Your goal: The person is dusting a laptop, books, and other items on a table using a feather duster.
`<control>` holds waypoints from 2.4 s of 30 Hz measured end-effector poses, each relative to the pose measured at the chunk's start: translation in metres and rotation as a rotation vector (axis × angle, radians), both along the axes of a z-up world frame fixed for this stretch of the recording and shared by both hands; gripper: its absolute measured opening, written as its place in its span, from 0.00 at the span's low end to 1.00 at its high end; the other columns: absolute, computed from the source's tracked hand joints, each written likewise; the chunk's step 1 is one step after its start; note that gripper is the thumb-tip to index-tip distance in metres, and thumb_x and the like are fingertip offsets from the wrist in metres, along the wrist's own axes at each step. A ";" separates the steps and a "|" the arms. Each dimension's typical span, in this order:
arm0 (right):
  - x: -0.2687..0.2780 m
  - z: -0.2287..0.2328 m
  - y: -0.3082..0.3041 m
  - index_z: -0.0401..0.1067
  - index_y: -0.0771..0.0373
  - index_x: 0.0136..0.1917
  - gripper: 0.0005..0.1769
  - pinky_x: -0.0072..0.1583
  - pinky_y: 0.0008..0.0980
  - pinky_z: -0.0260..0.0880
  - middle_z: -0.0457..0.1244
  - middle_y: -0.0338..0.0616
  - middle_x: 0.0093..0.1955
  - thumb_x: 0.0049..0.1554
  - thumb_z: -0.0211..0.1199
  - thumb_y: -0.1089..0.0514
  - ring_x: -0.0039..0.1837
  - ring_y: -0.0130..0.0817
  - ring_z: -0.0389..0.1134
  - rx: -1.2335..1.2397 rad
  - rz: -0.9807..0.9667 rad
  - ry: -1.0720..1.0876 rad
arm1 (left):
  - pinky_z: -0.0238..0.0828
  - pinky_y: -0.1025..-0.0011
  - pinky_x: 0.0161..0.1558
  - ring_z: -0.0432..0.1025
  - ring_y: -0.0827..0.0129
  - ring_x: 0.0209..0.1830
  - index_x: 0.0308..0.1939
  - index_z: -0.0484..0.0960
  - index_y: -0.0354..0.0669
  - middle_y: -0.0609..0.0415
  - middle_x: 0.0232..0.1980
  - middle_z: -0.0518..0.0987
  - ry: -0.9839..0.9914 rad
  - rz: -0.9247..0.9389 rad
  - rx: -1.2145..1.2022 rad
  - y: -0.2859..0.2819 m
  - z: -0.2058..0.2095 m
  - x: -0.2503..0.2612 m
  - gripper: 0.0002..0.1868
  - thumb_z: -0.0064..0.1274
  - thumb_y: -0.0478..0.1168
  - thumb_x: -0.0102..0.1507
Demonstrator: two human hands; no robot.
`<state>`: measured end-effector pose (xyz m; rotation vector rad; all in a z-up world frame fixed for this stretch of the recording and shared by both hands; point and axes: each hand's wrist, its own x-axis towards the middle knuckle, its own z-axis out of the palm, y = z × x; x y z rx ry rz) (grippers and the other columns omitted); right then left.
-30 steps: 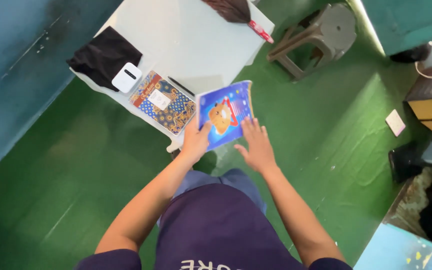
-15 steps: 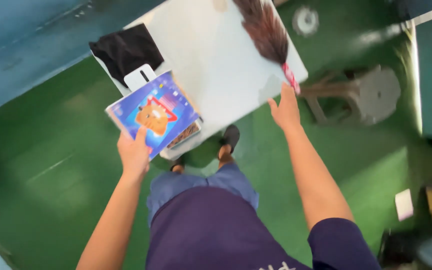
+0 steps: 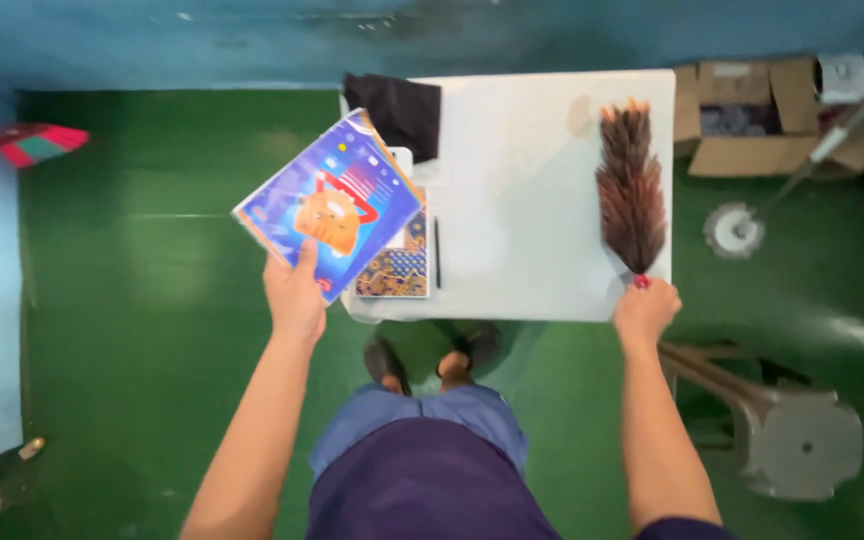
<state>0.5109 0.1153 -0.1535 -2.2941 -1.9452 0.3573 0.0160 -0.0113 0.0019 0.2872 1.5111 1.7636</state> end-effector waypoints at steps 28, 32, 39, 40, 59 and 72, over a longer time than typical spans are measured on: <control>-0.317 0.111 -0.226 0.70 0.64 0.46 0.14 0.45 0.58 0.65 0.66 0.65 0.38 0.62 0.57 0.50 0.46 0.69 0.67 -0.156 0.562 0.525 | 0.72 0.70 0.51 0.74 0.73 0.48 0.62 0.77 0.34 0.53 0.53 0.82 0.329 0.067 0.121 -0.150 0.014 -0.088 0.16 0.47 0.36 0.71; -0.336 0.117 -0.218 0.70 0.64 0.46 0.19 0.39 0.49 0.66 0.66 0.57 0.35 0.68 0.53 0.46 0.38 0.55 0.67 -0.109 0.518 0.667 | 0.73 0.66 0.58 0.77 0.58 0.55 0.63 0.77 0.38 0.47 0.57 0.82 0.657 0.048 0.110 -0.191 0.032 -0.089 0.15 0.47 0.35 0.73; -0.371 0.178 -0.171 0.67 0.58 0.46 0.29 0.29 0.25 0.63 0.64 0.37 0.33 0.70 0.49 0.30 0.30 0.28 0.65 -0.866 0.028 1.683 | 0.62 0.40 0.66 0.70 0.47 0.66 0.62 0.80 0.62 0.49 0.61 0.77 1.475 -0.330 -0.014 -0.250 0.080 -0.056 0.23 0.54 0.43 0.61; -0.376 0.203 -0.177 0.67 0.58 0.46 0.29 0.29 0.25 0.63 0.64 0.37 0.33 0.70 0.49 0.30 0.30 0.28 0.65 -0.885 0.059 1.676 | 0.62 0.40 0.66 0.70 0.47 0.66 0.62 0.80 0.62 0.49 0.61 0.77 1.482 -0.301 -0.031 -0.258 0.074 -0.046 0.23 0.54 0.43 0.61; -0.283 0.208 -0.189 0.68 0.60 0.55 0.08 0.33 0.27 0.55 0.64 0.39 0.42 0.64 0.60 0.57 0.34 0.23 0.60 -0.529 0.412 1.300 | 0.76 0.66 0.55 0.76 0.64 0.55 0.65 0.72 0.35 0.47 0.59 0.80 -0.149 0.411 0.236 -0.260 0.012 0.090 0.21 0.51 0.34 0.67; -0.172 0.207 -0.191 0.70 0.60 0.51 0.11 0.48 0.52 0.68 0.68 0.58 0.45 0.61 0.59 0.51 0.48 0.61 0.69 -0.088 0.996 0.665 | 0.72 0.67 0.58 0.75 0.67 0.54 0.61 0.72 0.35 0.52 0.56 0.80 0.035 0.339 0.202 -0.193 0.006 0.084 0.19 0.51 0.31 0.66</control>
